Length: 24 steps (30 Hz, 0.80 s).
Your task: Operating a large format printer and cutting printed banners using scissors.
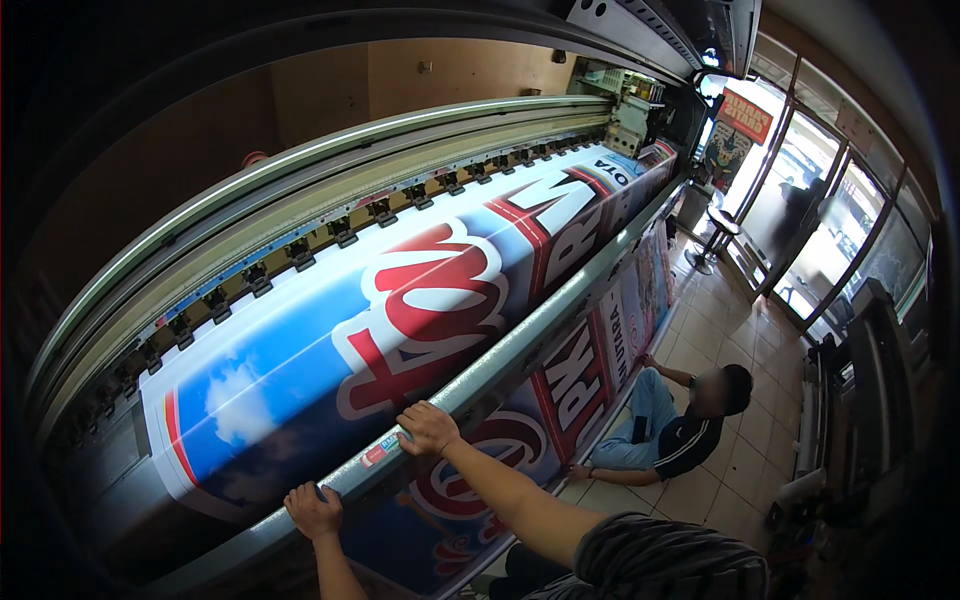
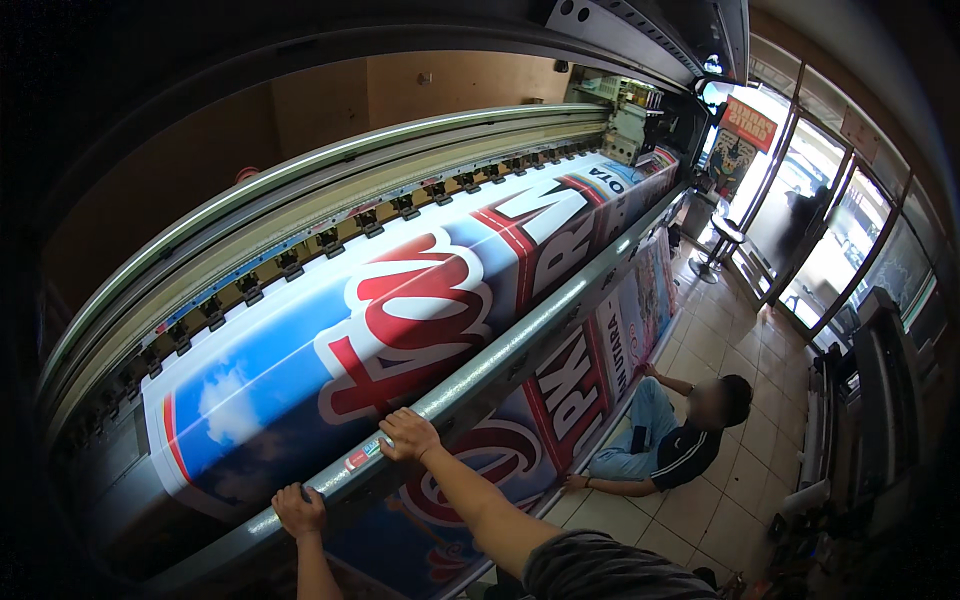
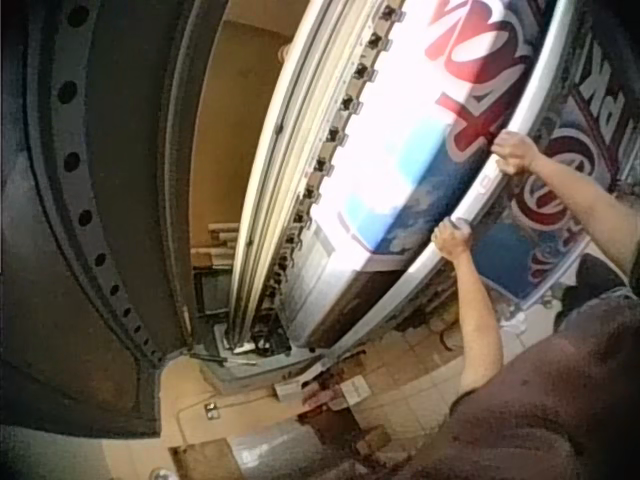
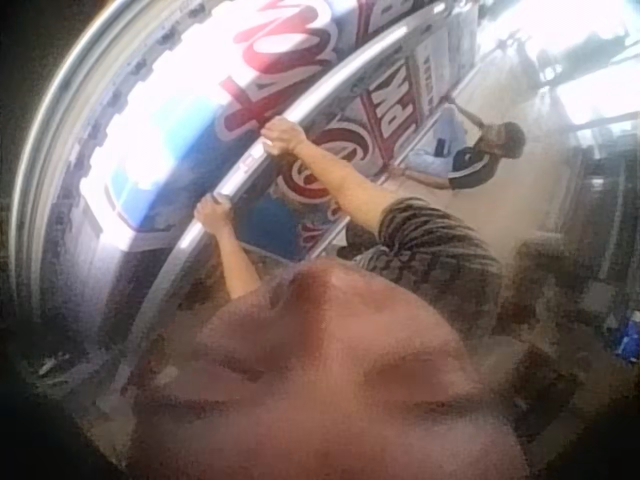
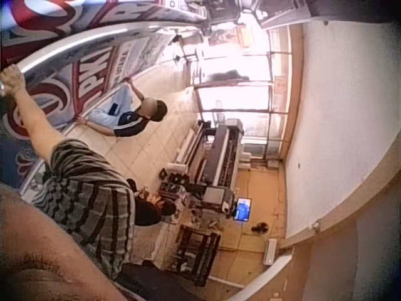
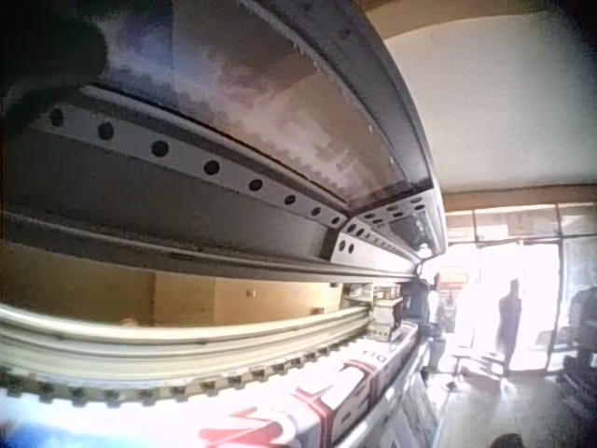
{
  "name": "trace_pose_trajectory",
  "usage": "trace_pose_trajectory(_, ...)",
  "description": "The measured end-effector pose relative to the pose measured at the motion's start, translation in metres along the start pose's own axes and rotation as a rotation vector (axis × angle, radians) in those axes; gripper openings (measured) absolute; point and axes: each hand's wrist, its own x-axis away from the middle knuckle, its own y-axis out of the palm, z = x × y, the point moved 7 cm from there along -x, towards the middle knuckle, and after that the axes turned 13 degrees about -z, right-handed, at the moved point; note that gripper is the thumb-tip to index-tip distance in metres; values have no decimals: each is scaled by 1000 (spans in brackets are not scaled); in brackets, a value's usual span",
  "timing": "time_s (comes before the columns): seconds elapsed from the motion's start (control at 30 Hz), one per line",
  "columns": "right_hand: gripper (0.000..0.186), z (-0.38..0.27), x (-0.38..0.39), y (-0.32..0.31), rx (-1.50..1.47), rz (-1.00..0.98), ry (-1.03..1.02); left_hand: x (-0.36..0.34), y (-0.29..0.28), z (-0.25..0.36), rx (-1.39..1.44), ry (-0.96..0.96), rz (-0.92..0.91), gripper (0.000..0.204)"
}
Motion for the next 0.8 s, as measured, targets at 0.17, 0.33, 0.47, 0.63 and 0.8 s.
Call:
trace_pose_trajectory(0.17,32,-1,-1,-1,7,3,1,0,-2,1,4,0,17,24)
trace_pose_trajectory(0.33,29,-1,-1,-4,4,11,6,-1,-1,0,5,-15,-5,25)
trace_pose_trajectory(0.47,29,-3,-1,-7,11,27,-9,-1,-1,1,-3,0,8,23)
trace_pose_trajectory(0.63,28,-2,-2,-8,17,5,6,-1,1,-1,-12,-6,-4,23)
trace_pose_trajectory(0.8,28,-4,-2,-10,9,23,-12,-1,1,-2,-4,0,-5,24)
